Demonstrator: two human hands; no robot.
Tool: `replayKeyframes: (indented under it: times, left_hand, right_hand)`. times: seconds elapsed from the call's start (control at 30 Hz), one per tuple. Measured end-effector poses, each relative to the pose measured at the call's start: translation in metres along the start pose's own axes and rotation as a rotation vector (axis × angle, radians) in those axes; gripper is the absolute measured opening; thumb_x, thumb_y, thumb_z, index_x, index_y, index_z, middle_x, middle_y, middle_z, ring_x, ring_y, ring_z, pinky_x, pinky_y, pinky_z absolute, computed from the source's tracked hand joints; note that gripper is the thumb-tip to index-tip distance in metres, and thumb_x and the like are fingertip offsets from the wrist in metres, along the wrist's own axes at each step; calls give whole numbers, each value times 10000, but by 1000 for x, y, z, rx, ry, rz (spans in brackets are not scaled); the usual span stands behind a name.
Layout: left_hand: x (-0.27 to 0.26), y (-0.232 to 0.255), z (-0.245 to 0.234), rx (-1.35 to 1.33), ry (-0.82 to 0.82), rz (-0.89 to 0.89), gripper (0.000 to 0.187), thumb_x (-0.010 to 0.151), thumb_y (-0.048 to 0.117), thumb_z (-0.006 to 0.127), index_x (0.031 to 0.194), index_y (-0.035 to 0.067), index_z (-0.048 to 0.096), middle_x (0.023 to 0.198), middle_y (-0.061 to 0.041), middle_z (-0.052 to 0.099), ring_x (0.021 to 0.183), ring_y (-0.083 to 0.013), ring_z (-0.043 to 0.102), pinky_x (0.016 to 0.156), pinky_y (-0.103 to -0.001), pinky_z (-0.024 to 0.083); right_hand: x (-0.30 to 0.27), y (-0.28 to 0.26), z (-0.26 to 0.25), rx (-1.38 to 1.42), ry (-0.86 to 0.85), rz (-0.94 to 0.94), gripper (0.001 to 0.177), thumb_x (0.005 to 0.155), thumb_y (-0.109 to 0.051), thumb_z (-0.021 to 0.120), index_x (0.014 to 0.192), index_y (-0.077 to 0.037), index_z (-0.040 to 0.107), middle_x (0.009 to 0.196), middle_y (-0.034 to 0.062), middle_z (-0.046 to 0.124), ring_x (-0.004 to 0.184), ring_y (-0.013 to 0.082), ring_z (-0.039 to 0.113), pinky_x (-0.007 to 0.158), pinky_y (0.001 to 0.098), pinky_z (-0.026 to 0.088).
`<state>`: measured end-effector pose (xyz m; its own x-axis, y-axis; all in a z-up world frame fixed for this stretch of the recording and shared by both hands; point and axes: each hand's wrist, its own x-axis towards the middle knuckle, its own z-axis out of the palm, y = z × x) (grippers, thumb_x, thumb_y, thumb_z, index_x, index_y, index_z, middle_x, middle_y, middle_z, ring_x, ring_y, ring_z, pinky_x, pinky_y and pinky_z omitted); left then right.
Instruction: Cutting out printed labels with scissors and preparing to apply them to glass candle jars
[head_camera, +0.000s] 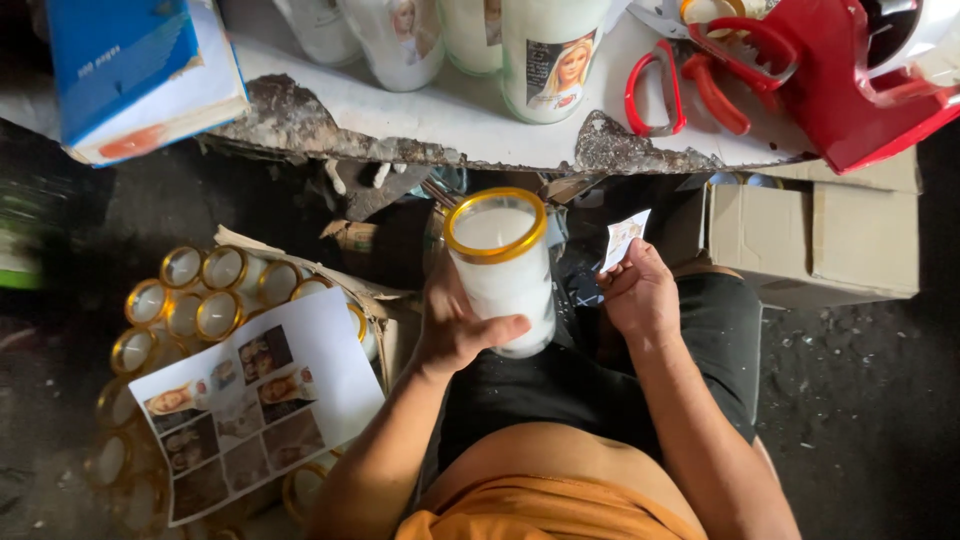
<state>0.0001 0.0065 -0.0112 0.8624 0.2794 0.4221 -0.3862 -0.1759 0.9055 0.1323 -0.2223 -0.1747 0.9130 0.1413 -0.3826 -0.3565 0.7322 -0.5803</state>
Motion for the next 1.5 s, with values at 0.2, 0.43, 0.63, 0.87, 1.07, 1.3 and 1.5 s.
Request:
replayKeyframes:
  times: [0.2,0.43,0.63,0.87,1.07,1.3,1.5]
  left_hand:
    - [-1,8,4,-368,-34,-176,1011,553,234,850,1455,-37,482,1240,-191,654,1138,-282,668,984,-503,498]
    - [17,9,8,-1035,-267,-279,873,683,179,830,1449,-68,494,1338,-264,619,1183,-329,629,1040,-474,466]
    - [16,11,5,-787,-285,-207,909,573,124,878,1395,-67,540,1259,-250,648,1128,-320,640,1023,-475,472]
    - [22,12,-2,-556,-312,-129,949,464,69,925,1340,-67,586,1181,-237,677,1072,-311,651,1005,-475,477]
    - [18,12,-32,-361,-332,-43,994,355,13,972,1286,-66,632,1102,-223,706,1017,-302,662,988,-476,483]
    - [10,21,-35,-25,-404,-81,1160,377,170,1026,1445,54,587,1241,-148,707,1149,-273,685,1089,-405,457]
    - [13,30,-18,241,-498,-409,1086,518,334,955,1499,169,518,1259,-182,713,1181,-367,681,1001,-509,495]
  right_hand:
    - [0,1,-4,-26,10,-1,140,1045,-205,618,1011,-70,610,773,109,707,675,234,750,675,373,652]
    - [-3,-1,3,-28,32,-16,128,1043,-191,620,997,-72,613,744,96,696,664,231,756,653,360,649]
    - [-3,-4,0,-37,22,-7,134,1052,-205,619,994,-85,608,762,92,704,686,229,764,673,360,650]
    - [-2,-1,-3,-36,26,-1,124,1052,-205,617,996,-95,606,761,77,693,691,224,762,685,360,651]
    - [1,-1,-5,-28,29,-6,126,1052,-202,612,999,-89,593,747,82,682,674,233,755,662,359,646]
    - [-1,0,-4,-40,11,6,129,1053,-207,608,999,-93,577,737,60,659,674,224,748,670,355,639]
    - [-16,-14,10,-68,34,-15,134,1060,-222,588,993,-109,560,727,6,587,681,192,726,676,337,620]
